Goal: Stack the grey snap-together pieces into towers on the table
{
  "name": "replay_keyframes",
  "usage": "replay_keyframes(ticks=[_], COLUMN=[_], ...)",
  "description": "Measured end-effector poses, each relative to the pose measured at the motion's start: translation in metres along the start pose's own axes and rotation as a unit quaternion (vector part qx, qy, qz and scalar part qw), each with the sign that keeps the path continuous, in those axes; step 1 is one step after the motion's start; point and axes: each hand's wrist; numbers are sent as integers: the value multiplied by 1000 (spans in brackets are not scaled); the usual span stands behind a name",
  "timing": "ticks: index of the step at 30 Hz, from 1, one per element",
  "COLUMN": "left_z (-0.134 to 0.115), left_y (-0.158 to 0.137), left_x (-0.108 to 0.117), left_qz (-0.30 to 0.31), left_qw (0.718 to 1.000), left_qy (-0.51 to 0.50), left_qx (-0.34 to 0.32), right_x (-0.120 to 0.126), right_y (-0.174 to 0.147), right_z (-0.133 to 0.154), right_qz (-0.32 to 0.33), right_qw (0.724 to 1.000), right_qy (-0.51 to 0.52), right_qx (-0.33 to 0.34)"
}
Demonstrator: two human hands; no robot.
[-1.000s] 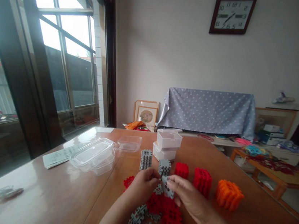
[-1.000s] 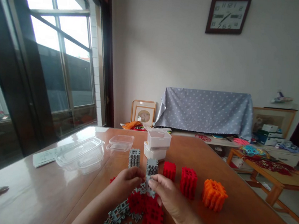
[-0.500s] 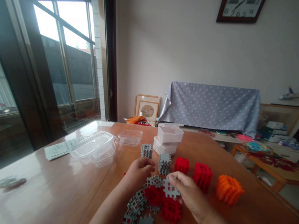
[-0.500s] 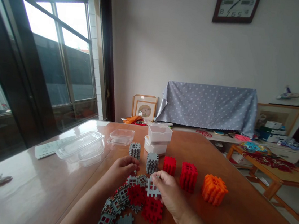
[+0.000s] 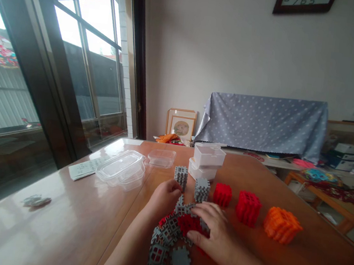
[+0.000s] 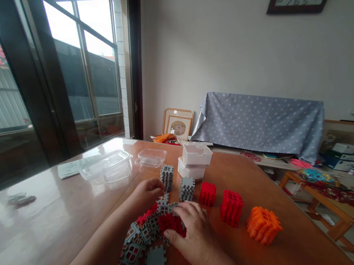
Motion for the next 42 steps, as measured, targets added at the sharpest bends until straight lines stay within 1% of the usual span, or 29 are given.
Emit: replay_keyframes(ticks=[3,6,11,15,18,22,25,27,29,33,36,38,42], left_z=[0,-1,-3,-5,-5,-10,-17,-23,-29,-35,-34,-31,-31], left_y=[0,-1,-4,-7,-11,-17,-23,-29,-36,-46,-48,-48,-47], left_x=[-2,-4,-4,-5,-7,-7,-5,-5,-6,-15,-23,-26,-26], left_qz=[11,15,16,26,52,109,159,202,229,247,266,269,270], left_qw=[1000,1000,999,999,997,988,978,966,951,915,896,891,891], left_qy=[6,12,24,37,55,94,120,145,190,303,344,354,349], left_qx=[-3,-4,-19,-27,-32,-46,-61,-72,-89,-97,-93,-96,-104], right_x=[-4,-8,-7,-7,-8,-9,-9,-10,-12,-16,-17,-17,-17], right_y=[-1,0,1,2,3,4,4,4,5,6,6,6,5], right_z=[11,12,5,0,-3,-6,-7,-9,-11,-14,-14,-14,-14], right_qz=[40,43,11,-23,-48,-71,-89,-94,-93,-91,-86,-81,-66], right_qw=[999,999,1000,1000,999,997,995,994,992,986,984,985,988], right_qy=[-11,-18,-25,-3,2,1,13,25,49,108,121,114,104], right_qx=[14,10,12,16,11,-8,-36,-50,-64,-92,-99,-98,-93])
Point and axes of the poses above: each hand's wrist, its own y-axis towards the middle knuckle, its own x-axis out of the back of the hand, z = x × y, and after that the axes turned 13 degrees about -y, right-handed
